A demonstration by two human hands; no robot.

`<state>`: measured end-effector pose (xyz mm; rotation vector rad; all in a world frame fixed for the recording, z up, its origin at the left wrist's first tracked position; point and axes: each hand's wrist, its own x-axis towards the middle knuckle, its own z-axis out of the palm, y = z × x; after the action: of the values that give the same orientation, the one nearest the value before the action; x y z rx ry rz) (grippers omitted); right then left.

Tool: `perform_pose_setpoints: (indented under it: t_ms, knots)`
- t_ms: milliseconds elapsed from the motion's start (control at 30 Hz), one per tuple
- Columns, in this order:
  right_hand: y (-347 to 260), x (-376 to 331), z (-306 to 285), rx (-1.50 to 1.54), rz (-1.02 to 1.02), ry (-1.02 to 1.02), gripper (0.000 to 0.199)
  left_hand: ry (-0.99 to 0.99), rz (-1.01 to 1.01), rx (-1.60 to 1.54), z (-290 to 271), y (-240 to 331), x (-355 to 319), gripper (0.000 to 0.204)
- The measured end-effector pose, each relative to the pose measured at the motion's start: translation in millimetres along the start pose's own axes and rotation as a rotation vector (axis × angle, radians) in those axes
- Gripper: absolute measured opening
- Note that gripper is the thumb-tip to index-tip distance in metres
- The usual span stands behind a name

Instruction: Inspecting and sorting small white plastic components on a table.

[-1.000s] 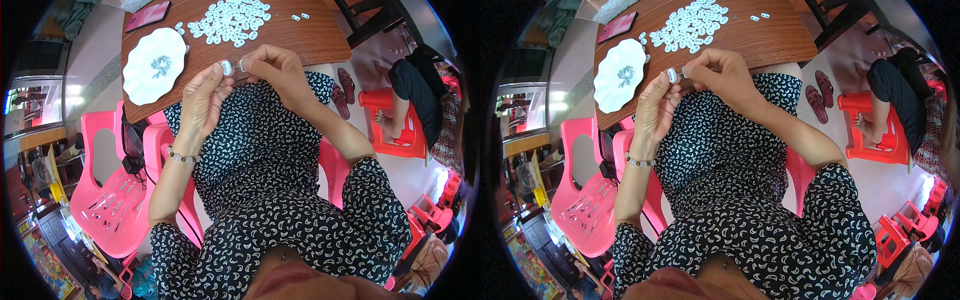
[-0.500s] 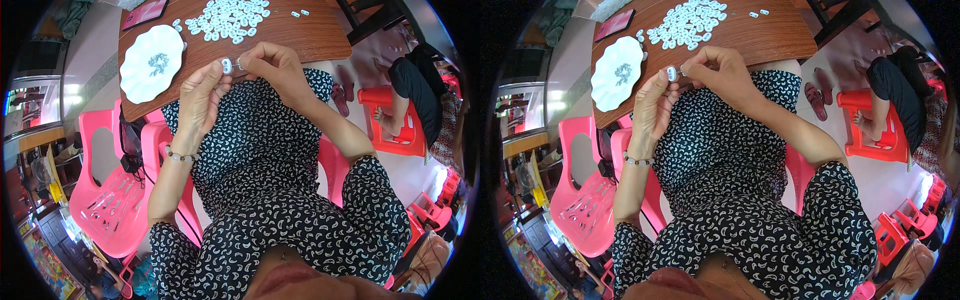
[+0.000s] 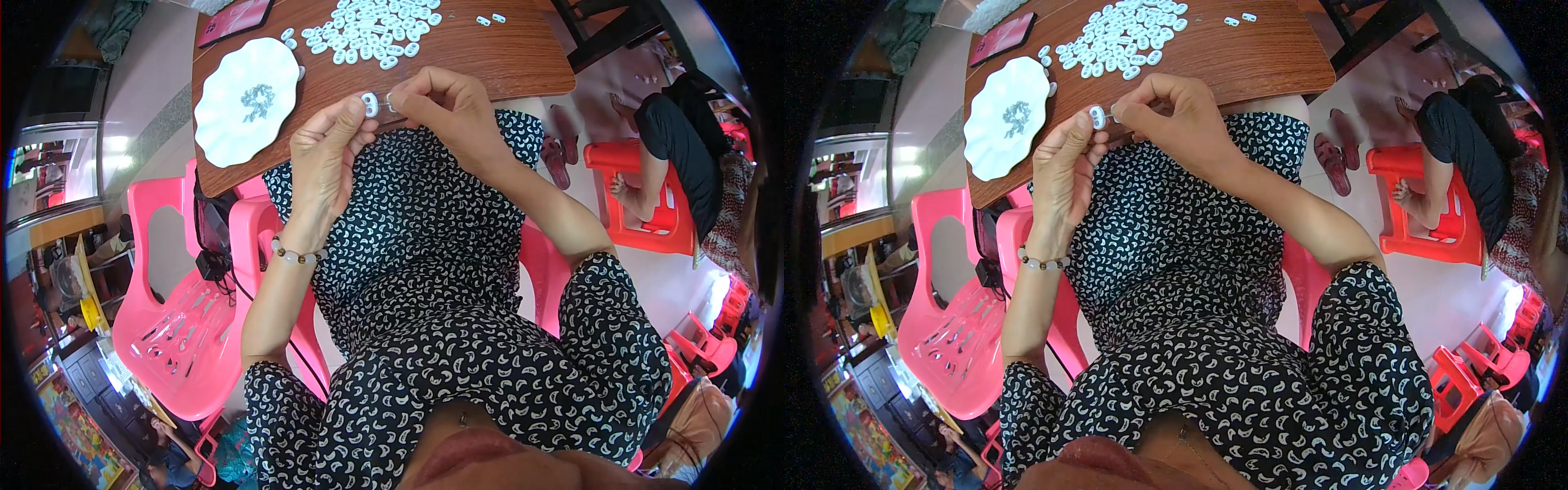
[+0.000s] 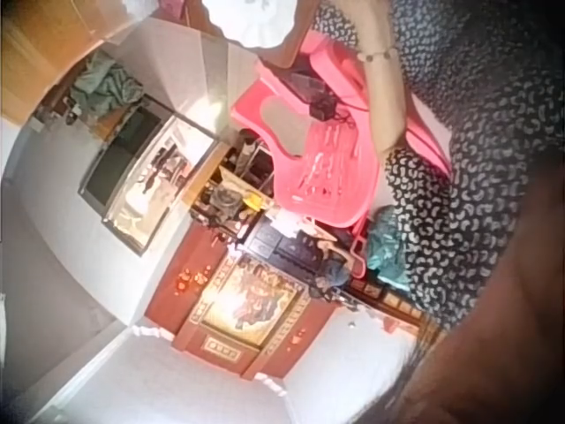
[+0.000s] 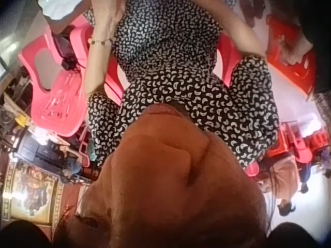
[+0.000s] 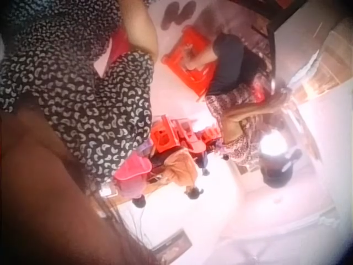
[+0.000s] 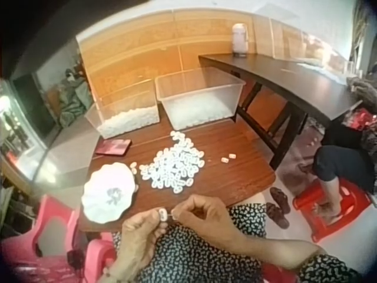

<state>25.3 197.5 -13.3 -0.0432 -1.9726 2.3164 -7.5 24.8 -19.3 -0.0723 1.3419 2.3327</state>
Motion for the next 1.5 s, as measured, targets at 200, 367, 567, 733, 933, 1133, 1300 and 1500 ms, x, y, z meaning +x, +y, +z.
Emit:
perform_pose_setpoints:
  t_ms: [200,367,567,733,933,1133,1300,1500]
  knots:
    - [-1.8,-0.8,0.1,-0.066,-0.024,0.004,0.016,-0.023,0.018,0.029,2.9,-0.2,0.2,0.023]
    - [-3.9,-2.9,2.5,0.049,0.019,-0.082,0.013,-0.039,0.043,0.106,5.4,1.1,-2.7,0.024]
    - [-11.4,-2.1,0.1,0.095,0.034,-0.181,0.014,-0.094,-0.042,0.016,4.9,10.8,-6.0,0.026]
    - [-6.3,-1.9,0.7,0.085,-0.032,-0.185,0.015,-0.140,-0.115,-0.011,-1.6,13.9,-6.5,0.025]
    - [-3.8,-1.4,3.2,0.089,-0.032,-0.179,0.015,-0.126,-0.100,0.048,1.9,17.3,-9.4,0.024]
    - [-7.6,-2.2,4.6,0.150,-0.029,-0.226,0.020,-0.184,-0.101,0.003,-0.4,20.2,-10.1,0.023]
    - [-14.0,-1.5,4.9,0.159,-0.015,-0.295,0.032,-0.224,-0.136,0.002,-1.7,21.5,-11.6,0.023]
    - [-6.0,1.4,-1.9,0.061,-0.096,-0.423,0.039,-0.225,-0.154,-0.008,1.0,21.5,-15.6,0.024]
